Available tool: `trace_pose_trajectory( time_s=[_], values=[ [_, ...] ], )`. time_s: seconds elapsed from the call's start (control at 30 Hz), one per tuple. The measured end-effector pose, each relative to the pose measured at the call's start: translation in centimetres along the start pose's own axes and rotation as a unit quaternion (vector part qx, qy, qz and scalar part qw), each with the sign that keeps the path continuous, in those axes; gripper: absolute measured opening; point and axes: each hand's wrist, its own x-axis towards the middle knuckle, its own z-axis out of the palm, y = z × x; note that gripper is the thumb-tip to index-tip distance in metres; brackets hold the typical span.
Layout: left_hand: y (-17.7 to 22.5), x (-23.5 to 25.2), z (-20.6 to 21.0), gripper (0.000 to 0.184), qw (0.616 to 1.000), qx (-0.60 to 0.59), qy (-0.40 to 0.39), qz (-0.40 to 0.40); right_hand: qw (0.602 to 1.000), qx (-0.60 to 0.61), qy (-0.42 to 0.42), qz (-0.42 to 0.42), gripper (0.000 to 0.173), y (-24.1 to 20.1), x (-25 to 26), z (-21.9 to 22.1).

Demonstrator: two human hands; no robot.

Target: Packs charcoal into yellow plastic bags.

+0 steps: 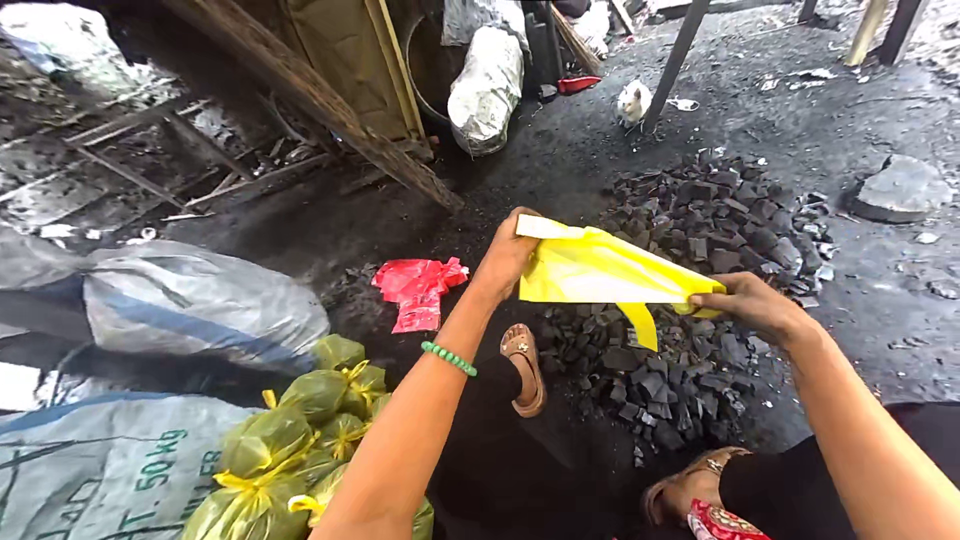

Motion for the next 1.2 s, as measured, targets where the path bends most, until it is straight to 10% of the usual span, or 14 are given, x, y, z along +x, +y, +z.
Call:
trace_pose_trajectory(
  time_s=[0.13, 0.3, 0.5, 0.67, 0.83, 1.03, 1.2],
  values=[
    [-1.4, 0.0, 1.4, 0.012, 0.993, -0.054, 0.049, -0.096, 0.870, 0.469, 0.153, -0.017, 0.043, 4.6, -1.2, 3.1],
    [-3.9, 0.4, 3.0, 0.032, 0.980, 0.026, -0.061, -0.187, 0.886, 0.418, 0.053, 0.194, 0.100, 8.4, -2.1, 8.6],
    [-4.1, 1.2, 1.3, 0.036, 0.974, 0.147, -0.103, -0.135, 0.891, 0.440, 0.110, -0.023, 0.036, 5.5, -2.2, 8.7],
    [-5.2, 2.0, 1.1, 0.039, 0.953, 0.248, -0.098, -0.142, 0.937, 0.310, 0.161, -0.005, 0.070, 5.9, -1.4, 7.2],
    [-4.4, -0.1, 3.6, 0.045, 0.879, 0.470, 0.028, -0.081, 0.937, 0.271, 0.211, 0.064, 0.065, 5.0, -0.9, 8.7],
    [-5.6, -5.0, 9.5, 0.052, 0.957, 0.162, -0.169, -0.169, 0.966, 0.215, 0.138, -0.021, 0.050, 2.6, -0.9, 13.2],
    [-4.1, -4.8, 10.1, 0.012, 0.928, -0.179, -0.067, -0.320, 0.945, 0.319, 0.076, 0.004, 0.043, 1.2, -1.2, 12.0]
  ],
)
